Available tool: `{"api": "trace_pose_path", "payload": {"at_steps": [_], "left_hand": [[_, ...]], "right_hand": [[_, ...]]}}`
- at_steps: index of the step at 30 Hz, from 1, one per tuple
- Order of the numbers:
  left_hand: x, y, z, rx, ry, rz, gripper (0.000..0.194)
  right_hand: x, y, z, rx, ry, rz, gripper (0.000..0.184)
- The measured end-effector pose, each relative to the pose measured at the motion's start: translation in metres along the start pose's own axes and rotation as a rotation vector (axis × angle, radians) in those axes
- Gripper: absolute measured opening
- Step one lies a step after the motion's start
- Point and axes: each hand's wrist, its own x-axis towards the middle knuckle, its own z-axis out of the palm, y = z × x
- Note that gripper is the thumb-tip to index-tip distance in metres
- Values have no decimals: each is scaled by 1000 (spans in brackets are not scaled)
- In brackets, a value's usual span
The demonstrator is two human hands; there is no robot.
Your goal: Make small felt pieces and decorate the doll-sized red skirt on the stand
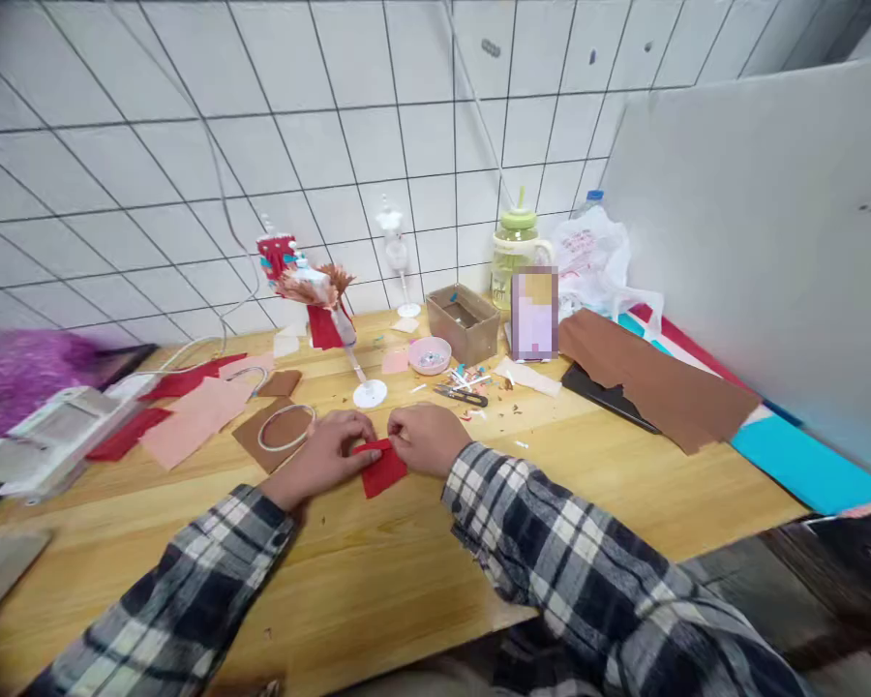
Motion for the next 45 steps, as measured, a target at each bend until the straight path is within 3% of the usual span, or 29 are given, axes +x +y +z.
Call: {"api": "trace_pose_path", "payload": {"at_steps": [4, 11, 16, 19, 23, 27, 32, 35, 37, 40, 45], "left_hand": [[-2, 3, -3, 7, 13, 3, 20], [-5, 6, -6, 33, 77, 75, 16], [-6, -1, -2, 42, 164, 71, 43], [-5, -6, -1, 97, 210, 61, 20], [-6, -4, -6, 164, 298, 73, 9], [-8, 1, -12, 226, 298, 113, 7], [-9, 0, -13, 298, 349, 97, 31], [-9, 3, -12, 227, 418, 64, 29], [-10, 10, -11, 199, 391, 75, 28], [-10, 22, -7, 255, 254, 86, 39], [-9, 29, 0, 354, 175, 54, 19]], "right_hand": [[-2, 0, 0, 43, -28, -20, 28], [0, 5, 4, 20, -75, -18, 11], [-1, 3, 1, 57, 68, -90, 7], [-2, 0, -2, 62, 154, -149, 12], [-2, -2, -1, 61, 188, -174, 32], [-2, -2, 2, 11, 181, -177, 11], [-3, 1, 3, -21, 202, -116, 8], [-2, 4, 4, -45, 187, -67, 8], [-2, 5, 5, -62, 161, -32, 8], [-1, 6, 6, -68, 110, 13, 8], [1, 8, 6, -75, 14, 52, 9]]}}
